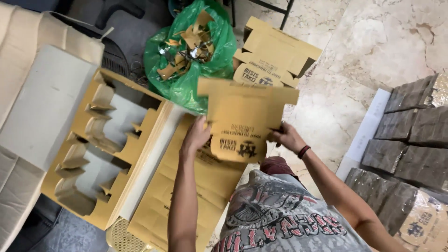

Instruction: Folding flat cardboard templates into boxes and stacking them.

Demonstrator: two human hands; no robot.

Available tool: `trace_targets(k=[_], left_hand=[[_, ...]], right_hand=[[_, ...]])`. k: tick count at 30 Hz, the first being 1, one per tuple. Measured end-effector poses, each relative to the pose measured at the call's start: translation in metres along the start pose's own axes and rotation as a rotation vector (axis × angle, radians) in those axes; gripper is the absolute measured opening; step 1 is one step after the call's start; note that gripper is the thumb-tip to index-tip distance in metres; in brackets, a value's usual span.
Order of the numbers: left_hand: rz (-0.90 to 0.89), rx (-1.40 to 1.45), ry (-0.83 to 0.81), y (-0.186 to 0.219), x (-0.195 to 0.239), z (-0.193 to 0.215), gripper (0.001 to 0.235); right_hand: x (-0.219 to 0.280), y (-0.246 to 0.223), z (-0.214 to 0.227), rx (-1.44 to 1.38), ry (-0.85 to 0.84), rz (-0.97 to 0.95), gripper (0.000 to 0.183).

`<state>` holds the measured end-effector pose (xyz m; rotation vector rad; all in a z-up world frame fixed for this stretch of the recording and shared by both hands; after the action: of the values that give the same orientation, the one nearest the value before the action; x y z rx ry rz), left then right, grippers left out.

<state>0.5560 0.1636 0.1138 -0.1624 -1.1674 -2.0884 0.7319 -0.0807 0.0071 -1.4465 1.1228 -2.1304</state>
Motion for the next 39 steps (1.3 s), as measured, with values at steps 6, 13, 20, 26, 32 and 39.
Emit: trace_targets(k=[6, 13, 20, 26, 32, 39], left_hand=[[-0.128, -0.227, -0.054, 0.045, -0.198, -0.034, 0.023], [-0.152, -0.284, -0.120, 0.040, -0.328, -0.062, 0.049], [-0.085, -0.439, -0.185, 0.033, -0.342, -0.081, 0.086], [-0.116, -0.548, -0.169, -0.005, -0.398, -0.096, 0.060], [-0.129, -0.615, -0.151, -0.018, -0.419, -0.108, 0.047], [-0.046, -0.405, -0.115, 0.058, -0.311, -0.053, 0.095]], right_hand=[[-0.051, -0.051, 0.114, -0.138, 0.239, 0.085, 0.031], [-0.126, -0.039, 0.165, 0.203, 0.325, -0.006, 0.057], [-0.162, 0.012, 0.156, 0.717, 0.341, -0.130, 0.080], [-0.193, 0.032, 0.154, 0.777, 0.331, -0.033, 0.070], [-0.205, 0.038, 0.161, 0.845, 0.344, -0.148, 0.057], [-0.176, 0.020, 0.169, 0.749, 0.344, -0.141, 0.077]])
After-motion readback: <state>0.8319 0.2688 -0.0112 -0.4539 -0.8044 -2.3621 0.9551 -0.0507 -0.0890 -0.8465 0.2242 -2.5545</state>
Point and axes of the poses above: each hand's wrist, its own x-axis away from the middle knuckle, its own z-axis out of the back of the hand, y = z × x, the point moved 9 cm from there along -x, towards the middle knuckle, and after that the axes turned 4 degrees about x, right-handed, at the moved point
